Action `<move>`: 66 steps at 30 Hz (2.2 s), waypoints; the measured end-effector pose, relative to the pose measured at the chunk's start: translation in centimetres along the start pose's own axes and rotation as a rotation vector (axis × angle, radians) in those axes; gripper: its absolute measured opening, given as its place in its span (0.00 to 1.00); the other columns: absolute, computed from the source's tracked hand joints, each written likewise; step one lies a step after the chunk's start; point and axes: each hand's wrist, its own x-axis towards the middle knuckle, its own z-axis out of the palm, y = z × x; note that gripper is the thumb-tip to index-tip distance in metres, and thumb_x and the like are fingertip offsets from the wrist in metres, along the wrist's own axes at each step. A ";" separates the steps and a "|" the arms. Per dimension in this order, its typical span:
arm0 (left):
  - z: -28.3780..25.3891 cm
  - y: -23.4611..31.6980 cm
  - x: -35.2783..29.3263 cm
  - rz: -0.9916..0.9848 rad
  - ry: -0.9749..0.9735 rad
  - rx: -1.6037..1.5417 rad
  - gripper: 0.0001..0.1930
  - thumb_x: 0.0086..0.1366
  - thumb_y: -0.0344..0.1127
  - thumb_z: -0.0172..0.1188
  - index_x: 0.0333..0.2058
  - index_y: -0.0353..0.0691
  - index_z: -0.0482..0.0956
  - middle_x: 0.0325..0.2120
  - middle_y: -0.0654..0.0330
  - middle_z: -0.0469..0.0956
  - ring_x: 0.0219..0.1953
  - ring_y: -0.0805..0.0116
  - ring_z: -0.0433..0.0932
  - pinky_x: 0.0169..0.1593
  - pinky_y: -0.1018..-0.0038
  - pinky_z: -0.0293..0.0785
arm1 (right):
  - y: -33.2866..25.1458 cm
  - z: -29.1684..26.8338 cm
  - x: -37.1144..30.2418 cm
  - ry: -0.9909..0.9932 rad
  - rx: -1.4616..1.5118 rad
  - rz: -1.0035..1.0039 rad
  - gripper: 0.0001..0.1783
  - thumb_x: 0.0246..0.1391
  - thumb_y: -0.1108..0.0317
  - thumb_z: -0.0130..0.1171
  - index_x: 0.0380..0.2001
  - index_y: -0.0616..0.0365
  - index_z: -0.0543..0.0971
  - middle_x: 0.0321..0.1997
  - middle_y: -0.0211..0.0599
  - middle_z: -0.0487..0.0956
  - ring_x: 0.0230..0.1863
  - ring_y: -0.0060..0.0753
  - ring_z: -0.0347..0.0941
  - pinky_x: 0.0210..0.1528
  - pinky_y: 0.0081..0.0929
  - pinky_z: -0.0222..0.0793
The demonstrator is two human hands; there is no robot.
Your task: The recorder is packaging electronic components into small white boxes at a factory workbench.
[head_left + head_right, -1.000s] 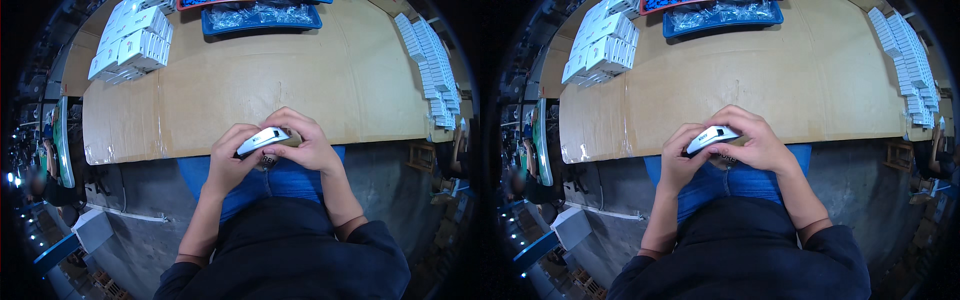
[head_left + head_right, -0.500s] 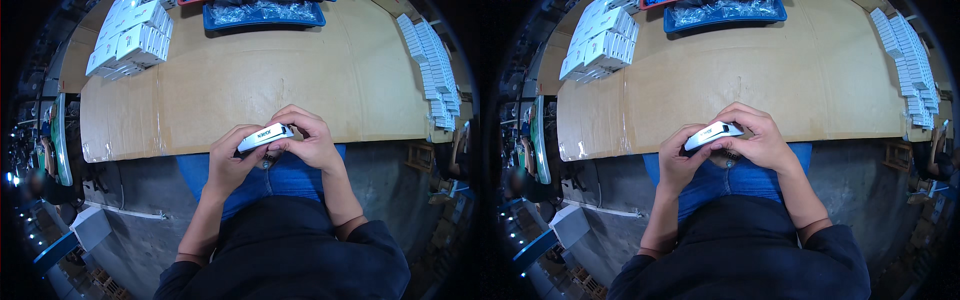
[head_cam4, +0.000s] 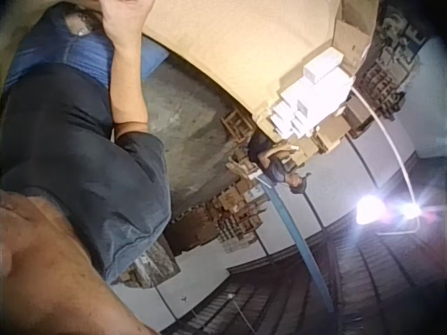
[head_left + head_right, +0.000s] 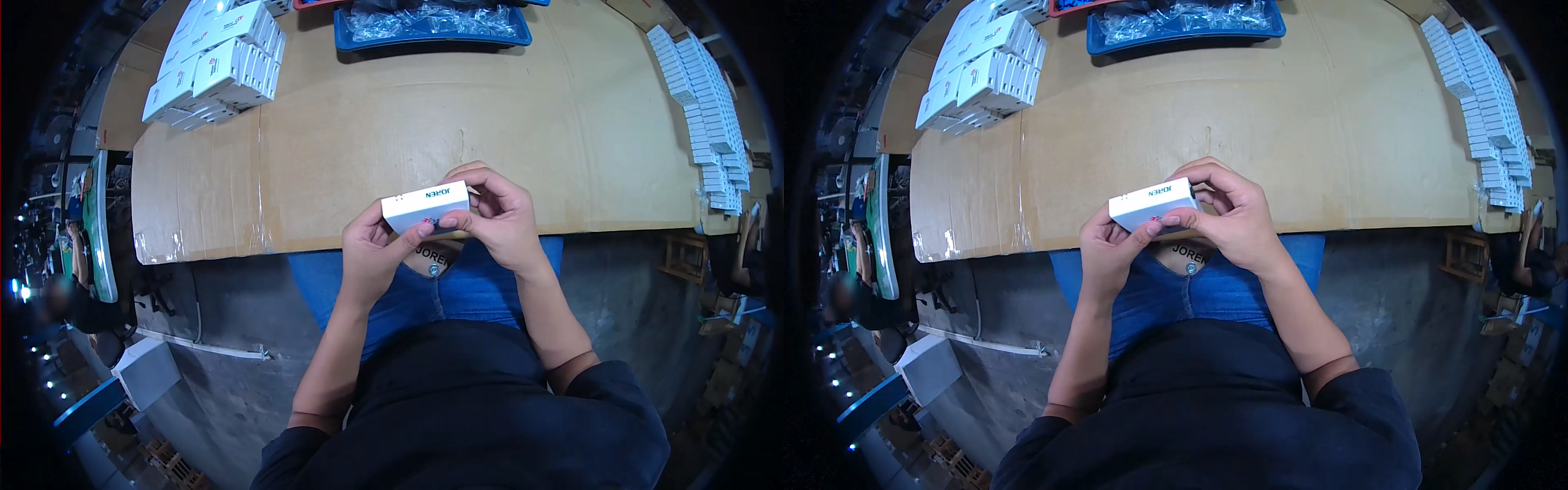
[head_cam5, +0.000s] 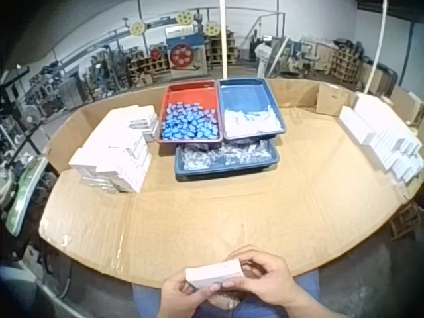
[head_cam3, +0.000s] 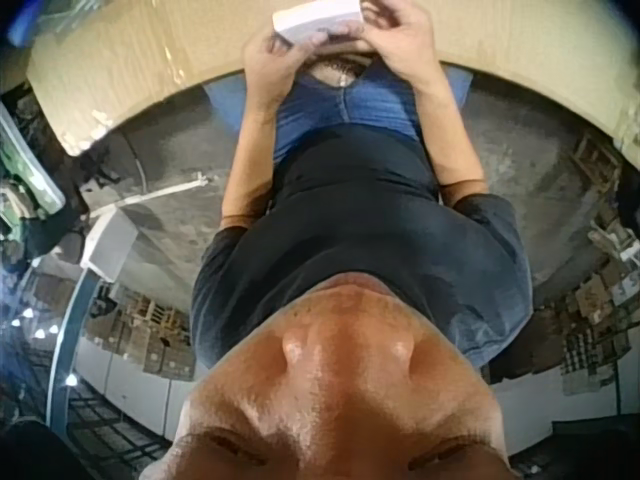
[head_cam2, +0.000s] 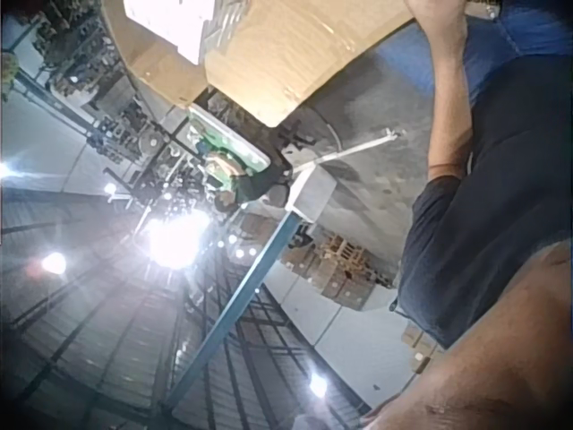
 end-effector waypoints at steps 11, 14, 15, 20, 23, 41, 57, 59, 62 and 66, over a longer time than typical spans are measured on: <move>-0.3 -1.2 0.2 -0.097 0.043 0.000 0.16 0.69 0.21 0.65 0.54 0.25 0.77 0.47 0.53 0.83 0.52 0.70 0.81 0.58 0.71 0.79 | 1.9 -1.3 -0.6 -0.008 -0.079 0.323 0.17 0.58 0.80 0.70 0.49 0.69 0.79 0.42 0.34 0.84 0.43 0.18 0.81 0.46 0.17 0.78; -1.5 -2.2 0.2 -0.054 -0.002 -0.006 0.19 0.72 0.30 0.64 0.58 0.27 0.75 0.50 0.52 0.82 0.54 0.69 0.80 0.59 0.71 0.78 | 1.2 -1.4 0.1 -0.034 -0.019 0.333 0.16 0.57 0.80 0.71 0.48 0.69 0.80 0.42 0.34 0.84 0.44 0.18 0.81 0.47 0.18 0.78; -2.1 -2.5 0.2 0.001 -0.049 -0.010 0.23 0.75 0.37 0.62 0.60 0.28 0.73 0.52 0.51 0.81 0.56 0.69 0.80 0.59 0.70 0.78 | 0.9 -1.5 0.3 -0.060 0.007 0.332 0.15 0.57 0.80 0.71 0.48 0.68 0.81 0.42 0.32 0.84 0.46 0.18 0.81 0.50 0.21 0.78; -2.7 -1.2 1.2 -0.422 -0.249 -0.325 0.36 0.80 0.60 0.44 0.67 0.30 0.68 0.57 0.52 0.80 0.57 0.66 0.81 0.60 0.70 0.77 | 0.7 -3.0 1.3 -0.382 -0.071 -0.065 0.28 0.47 0.81 0.72 0.55 0.58 0.85 0.55 0.39 0.83 0.64 0.42 0.75 0.69 0.35 0.68; -1.6 -0.9 0.9 -0.450 -0.191 -0.322 0.30 0.79 0.51 0.51 0.65 0.30 0.69 0.55 0.53 0.81 0.56 0.67 0.81 0.59 0.70 0.77 | 1.1 -2.2 1.0 -0.277 -0.033 0.004 0.28 0.54 0.81 0.68 0.61 0.58 0.81 0.58 0.38 0.83 0.64 0.39 0.75 0.68 0.34 0.70; -0.3 -1.7 1.4 -0.116 0.119 -0.056 0.15 0.74 0.27 0.62 0.54 0.24 0.76 0.45 0.53 0.84 0.46 0.73 0.83 0.52 0.76 0.81 | 3.9 -0.8 0.2 0.079 -0.060 0.346 0.22 0.63 0.73 0.69 0.57 0.69 0.76 0.45 0.36 0.83 0.44 0.19 0.80 0.46 0.20 0.79; 0.3 -1.5 1.2 0.070 0.085 -0.046 0.32 0.83 0.53 0.37 0.70 0.29 0.60 0.62 0.41 0.74 0.61 0.55 0.78 0.66 0.63 0.73 | 1.8 -2.4 0.9 0.110 0.729 0.277 0.38 0.73 0.49 0.49 0.74 0.65 0.58 0.70 0.66 0.68 0.69 0.58 0.71 0.67 0.51 0.73; -0.6 -1.9 1.2 0.027 0.148 0.103 0.29 0.83 0.49 0.41 0.70 0.30 0.60 0.61 0.42 0.75 0.58 0.57 0.80 0.64 0.63 0.75 | 1.1 -3.3 1.4 0.030 1.149 0.243 0.41 0.74 0.44 0.44 0.75 0.65 0.56 0.73 0.73 0.62 0.71 0.66 0.67 0.66 0.55 0.73; -0.9 -2.5 0.9 -0.004 0.165 0.074 0.27 0.82 0.44 0.45 0.69 0.31 0.63 0.57 0.44 0.79 0.51 0.62 0.83 0.58 0.67 0.78 | 0.9 -4.4 1.8 0.041 1.260 0.203 0.42 0.73 0.40 0.44 0.74 0.66 0.58 0.73 0.76 0.61 0.70 0.69 0.66 0.67 0.55 0.73; 0.0 -2.4 1.3 -0.026 0.164 0.086 0.25 0.81 0.42 0.48 0.68 0.31 0.65 0.53 0.46 0.81 0.46 0.66 0.83 0.55 0.70 0.79 | 0.2 -5.1 1.9 0.102 1.330 0.183 0.44 0.72 0.37 0.45 0.73 0.66 0.60 0.72 0.74 0.63 0.69 0.68 0.68 0.65 0.55 0.75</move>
